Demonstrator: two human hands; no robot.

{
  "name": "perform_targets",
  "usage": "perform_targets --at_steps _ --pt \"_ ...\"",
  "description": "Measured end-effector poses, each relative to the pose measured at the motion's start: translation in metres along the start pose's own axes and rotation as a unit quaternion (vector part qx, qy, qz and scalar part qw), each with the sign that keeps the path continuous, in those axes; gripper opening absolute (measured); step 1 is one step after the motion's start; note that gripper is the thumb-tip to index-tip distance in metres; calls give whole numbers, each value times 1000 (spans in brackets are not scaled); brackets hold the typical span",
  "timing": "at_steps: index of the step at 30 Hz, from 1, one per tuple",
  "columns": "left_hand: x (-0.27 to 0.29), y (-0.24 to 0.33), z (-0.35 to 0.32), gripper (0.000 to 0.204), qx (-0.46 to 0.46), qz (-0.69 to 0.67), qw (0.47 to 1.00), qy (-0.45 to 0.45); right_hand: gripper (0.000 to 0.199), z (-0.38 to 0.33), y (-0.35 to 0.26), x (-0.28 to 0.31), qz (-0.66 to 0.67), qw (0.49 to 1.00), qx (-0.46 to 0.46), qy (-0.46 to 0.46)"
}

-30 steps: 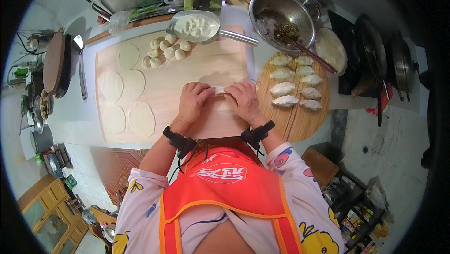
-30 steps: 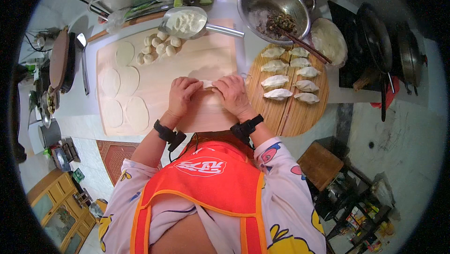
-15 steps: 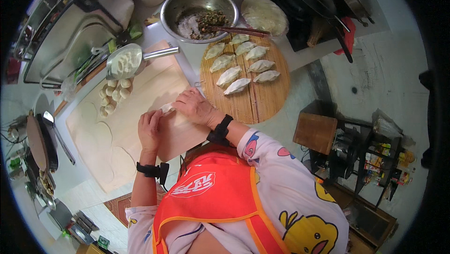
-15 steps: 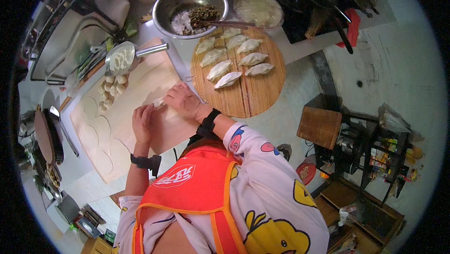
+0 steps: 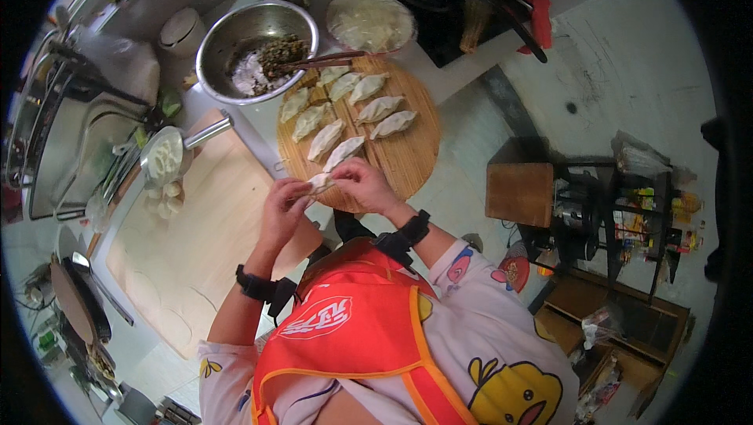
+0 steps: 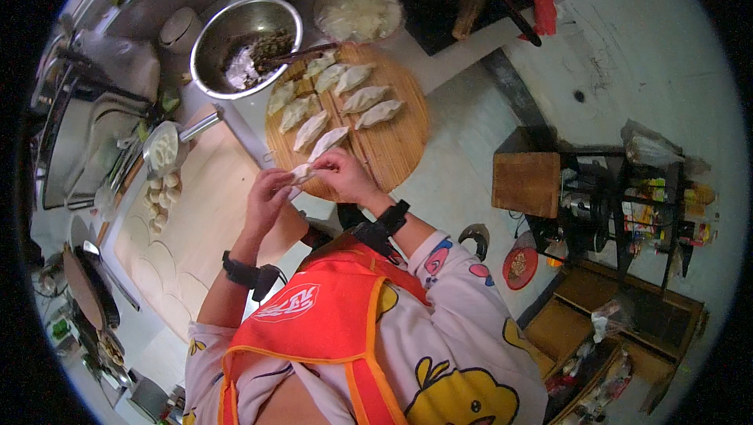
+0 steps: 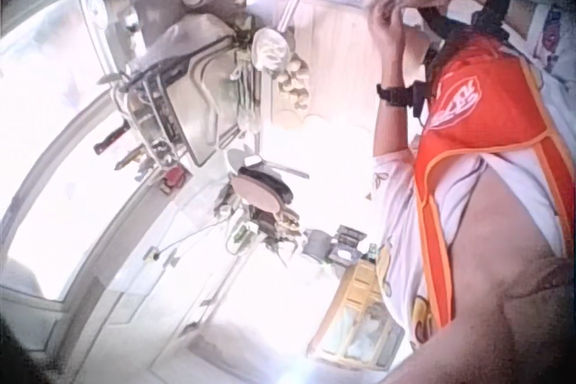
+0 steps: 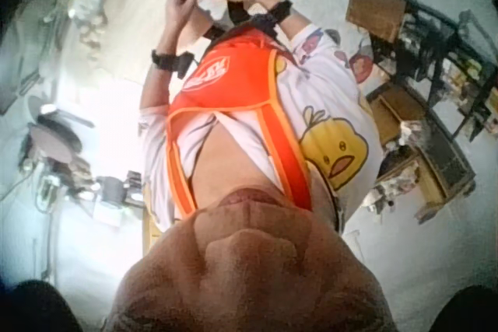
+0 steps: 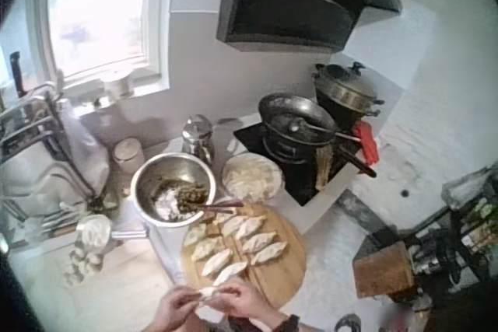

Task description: The person repeatedly scoops filling with chopsticks onto round dough wrappers, folds and pleats the edges to seal each dumpling, and places the finished dumplings on a wooden board. The process continues with multiple dumplings being assembled in sequence.

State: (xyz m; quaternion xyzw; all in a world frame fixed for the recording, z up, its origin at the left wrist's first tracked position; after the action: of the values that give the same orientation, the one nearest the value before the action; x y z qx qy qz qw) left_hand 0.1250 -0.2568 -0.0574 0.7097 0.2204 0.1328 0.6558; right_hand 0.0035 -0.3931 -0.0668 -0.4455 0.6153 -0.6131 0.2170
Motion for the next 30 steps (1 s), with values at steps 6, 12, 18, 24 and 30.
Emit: perform_targets --at_steps 6,12,18,24,30 --pt "-122 3 61 27 -45 108 987 -110 10 -17 55 121 -31 989 -114 87" --pt "-187 10 99 23 -80 159 973 -146 12 -4 54 200 -167 975 -89 116" --pt "-192 36 165 18 -131 116 982 -75 13 17 67 240 -64 971 -115 199" --pt "-199 37 255 21 -118 233 962 -78 13 41 63 237 -134 929 -82 336" --pt "-180 38 256 21 -174 252 951 -39 16 48 40 228 -330 900 -14 283"
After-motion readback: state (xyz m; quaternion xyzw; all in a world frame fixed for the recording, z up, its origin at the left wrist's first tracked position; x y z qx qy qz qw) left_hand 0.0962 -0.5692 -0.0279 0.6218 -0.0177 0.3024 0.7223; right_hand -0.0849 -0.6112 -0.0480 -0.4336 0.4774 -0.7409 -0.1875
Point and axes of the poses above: each hand's wrist, its own z-axis towards the middle knuckle, its own x-axis out of the back of the hand, y = z × x, the point moved 10 cm from there along z, towards the middle knuckle, and after that the axes turned 13 degrees about -z, right-handed, at the moved point
